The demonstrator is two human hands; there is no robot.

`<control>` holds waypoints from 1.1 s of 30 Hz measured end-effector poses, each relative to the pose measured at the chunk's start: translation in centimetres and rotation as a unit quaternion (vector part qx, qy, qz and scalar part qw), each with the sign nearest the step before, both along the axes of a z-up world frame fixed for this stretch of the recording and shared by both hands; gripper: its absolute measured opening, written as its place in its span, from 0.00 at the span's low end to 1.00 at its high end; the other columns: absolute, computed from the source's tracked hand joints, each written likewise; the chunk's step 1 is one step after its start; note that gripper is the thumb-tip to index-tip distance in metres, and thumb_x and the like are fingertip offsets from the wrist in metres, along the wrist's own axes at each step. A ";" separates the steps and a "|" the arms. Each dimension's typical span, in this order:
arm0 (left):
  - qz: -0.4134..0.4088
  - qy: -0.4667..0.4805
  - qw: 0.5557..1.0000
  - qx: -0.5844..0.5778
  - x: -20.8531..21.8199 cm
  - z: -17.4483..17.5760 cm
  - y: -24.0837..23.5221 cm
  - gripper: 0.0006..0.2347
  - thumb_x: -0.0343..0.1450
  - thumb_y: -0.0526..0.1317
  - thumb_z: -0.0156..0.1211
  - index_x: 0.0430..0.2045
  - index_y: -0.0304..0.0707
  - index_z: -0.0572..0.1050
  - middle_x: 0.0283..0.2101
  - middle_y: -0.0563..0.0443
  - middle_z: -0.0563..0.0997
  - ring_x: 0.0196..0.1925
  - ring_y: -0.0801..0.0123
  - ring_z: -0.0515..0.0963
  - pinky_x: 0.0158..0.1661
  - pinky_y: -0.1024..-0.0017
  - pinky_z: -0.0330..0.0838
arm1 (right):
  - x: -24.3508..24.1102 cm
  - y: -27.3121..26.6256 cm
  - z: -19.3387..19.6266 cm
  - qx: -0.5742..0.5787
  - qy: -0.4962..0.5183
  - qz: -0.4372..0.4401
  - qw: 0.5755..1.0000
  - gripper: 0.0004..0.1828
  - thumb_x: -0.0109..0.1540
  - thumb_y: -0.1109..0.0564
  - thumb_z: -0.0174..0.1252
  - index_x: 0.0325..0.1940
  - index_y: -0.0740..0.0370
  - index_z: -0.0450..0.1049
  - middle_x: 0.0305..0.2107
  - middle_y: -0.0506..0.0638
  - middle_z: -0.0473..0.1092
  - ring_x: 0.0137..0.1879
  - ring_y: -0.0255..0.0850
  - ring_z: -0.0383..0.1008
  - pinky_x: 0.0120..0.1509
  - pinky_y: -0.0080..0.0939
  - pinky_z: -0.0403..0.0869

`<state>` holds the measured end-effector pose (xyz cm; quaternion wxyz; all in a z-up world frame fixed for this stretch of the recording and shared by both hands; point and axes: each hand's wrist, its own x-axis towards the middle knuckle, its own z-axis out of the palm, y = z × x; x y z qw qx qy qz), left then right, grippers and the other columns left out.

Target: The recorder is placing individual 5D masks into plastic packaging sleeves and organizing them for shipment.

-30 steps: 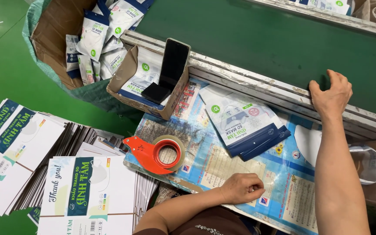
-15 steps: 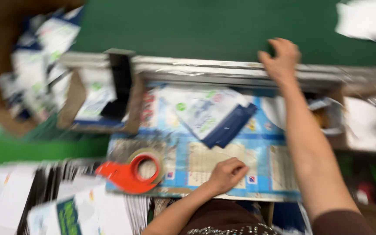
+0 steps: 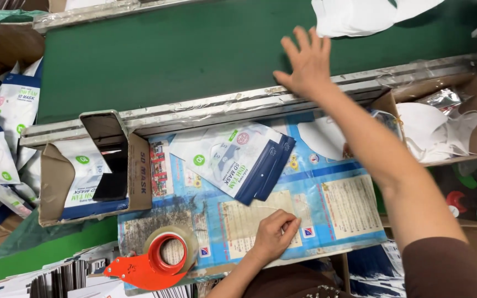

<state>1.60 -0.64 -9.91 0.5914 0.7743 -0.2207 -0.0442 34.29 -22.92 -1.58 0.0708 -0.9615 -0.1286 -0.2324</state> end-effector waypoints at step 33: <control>0.056 0.291 0.910 -0.289 1.0 2.6 5.2 0.20 0.68 0.38 0.73 0.52 0.30 0.77 0.49 0.50 0.84 0.51 0.71 0.82 0.53 0.71 0.77 | -31.7 1.7 -5.2 0.583 0.339 0.124 0.728 0.35 0.58 0.58 0.72 0.67 0.68 0.69 0.56 0.51 0.71 0.61 0.38 0.71 0.66 0.40 0.71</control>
